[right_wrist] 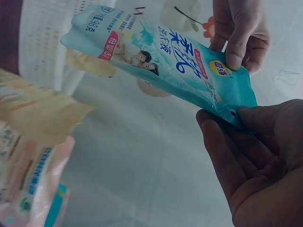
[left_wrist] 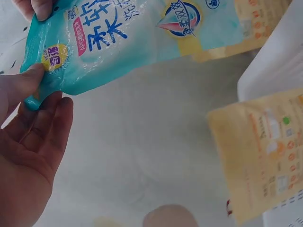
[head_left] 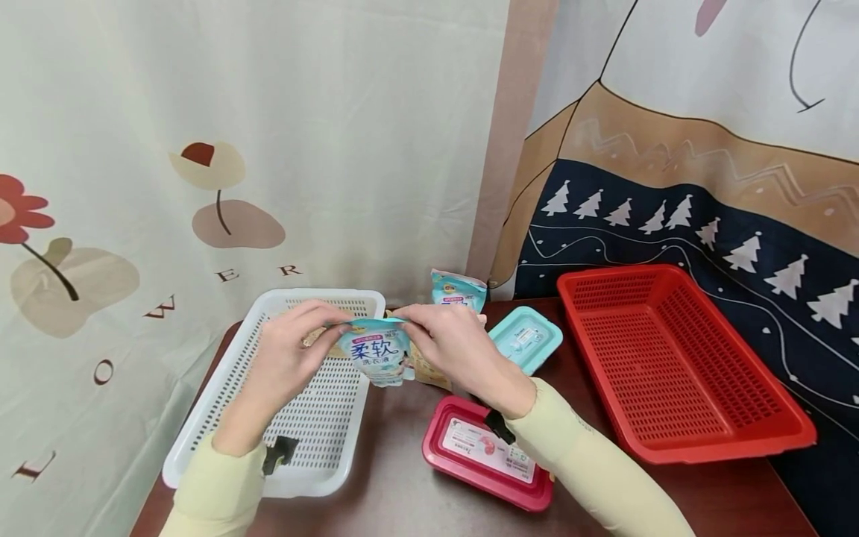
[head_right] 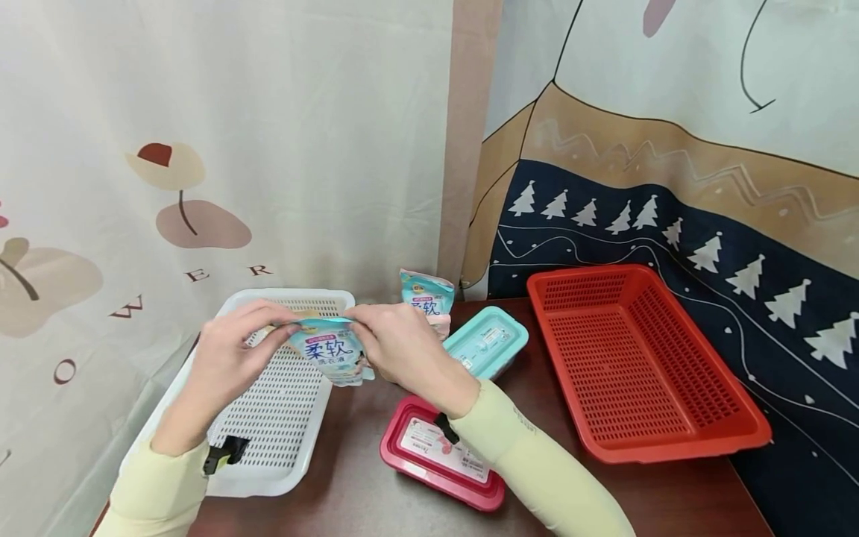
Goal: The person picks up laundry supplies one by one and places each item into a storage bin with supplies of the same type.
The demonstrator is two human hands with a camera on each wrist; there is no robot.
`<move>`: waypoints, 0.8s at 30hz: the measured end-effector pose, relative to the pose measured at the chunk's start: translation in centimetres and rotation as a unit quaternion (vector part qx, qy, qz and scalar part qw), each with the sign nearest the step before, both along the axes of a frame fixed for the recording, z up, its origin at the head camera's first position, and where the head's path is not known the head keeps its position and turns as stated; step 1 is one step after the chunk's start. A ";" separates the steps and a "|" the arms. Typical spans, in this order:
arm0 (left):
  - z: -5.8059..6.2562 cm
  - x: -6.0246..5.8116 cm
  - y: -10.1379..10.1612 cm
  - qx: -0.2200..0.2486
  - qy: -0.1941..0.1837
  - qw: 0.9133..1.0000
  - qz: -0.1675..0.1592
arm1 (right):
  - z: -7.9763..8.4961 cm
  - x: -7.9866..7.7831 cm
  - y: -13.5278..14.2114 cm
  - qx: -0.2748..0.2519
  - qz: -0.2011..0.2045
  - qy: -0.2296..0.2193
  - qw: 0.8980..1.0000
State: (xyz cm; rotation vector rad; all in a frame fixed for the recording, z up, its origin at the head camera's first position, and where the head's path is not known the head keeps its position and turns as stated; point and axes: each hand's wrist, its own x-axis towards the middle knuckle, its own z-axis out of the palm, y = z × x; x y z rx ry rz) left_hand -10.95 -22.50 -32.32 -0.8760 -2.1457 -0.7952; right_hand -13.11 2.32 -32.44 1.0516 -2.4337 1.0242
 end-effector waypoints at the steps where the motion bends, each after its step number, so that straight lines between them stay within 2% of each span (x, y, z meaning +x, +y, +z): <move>1: 0.2 0.1 -0.2 0.003 -0.003 1.000 0.002 | 0.2 0.0 -0.2 -0.003 0.003 0.005 1.000; 8: 1.2 0.4 -1.8 0.015 -0.010 0.997 0.071 | 1.3 -0.7 -2.2 -0.014 0.017 0.023 0.999; 11: 1.2 0.2 -2.5 0.027 -0.022 0.996 0.088 | 1.5 -1.2 -3.2 -0.019 0.018 0.022 0.999; 18: 0.4 -0.5 -3.9 0.076 -0.040 0.990 0.113 | 1.0 -2.3 -5.8 -0.015 0.013 0.013 1.000; 24: -0.7 -0.7 -5.2 0.073 -0.067 0.983 0.155 | -0.3 -3.3 -7.9 0.010 0.012 -0.011 1.000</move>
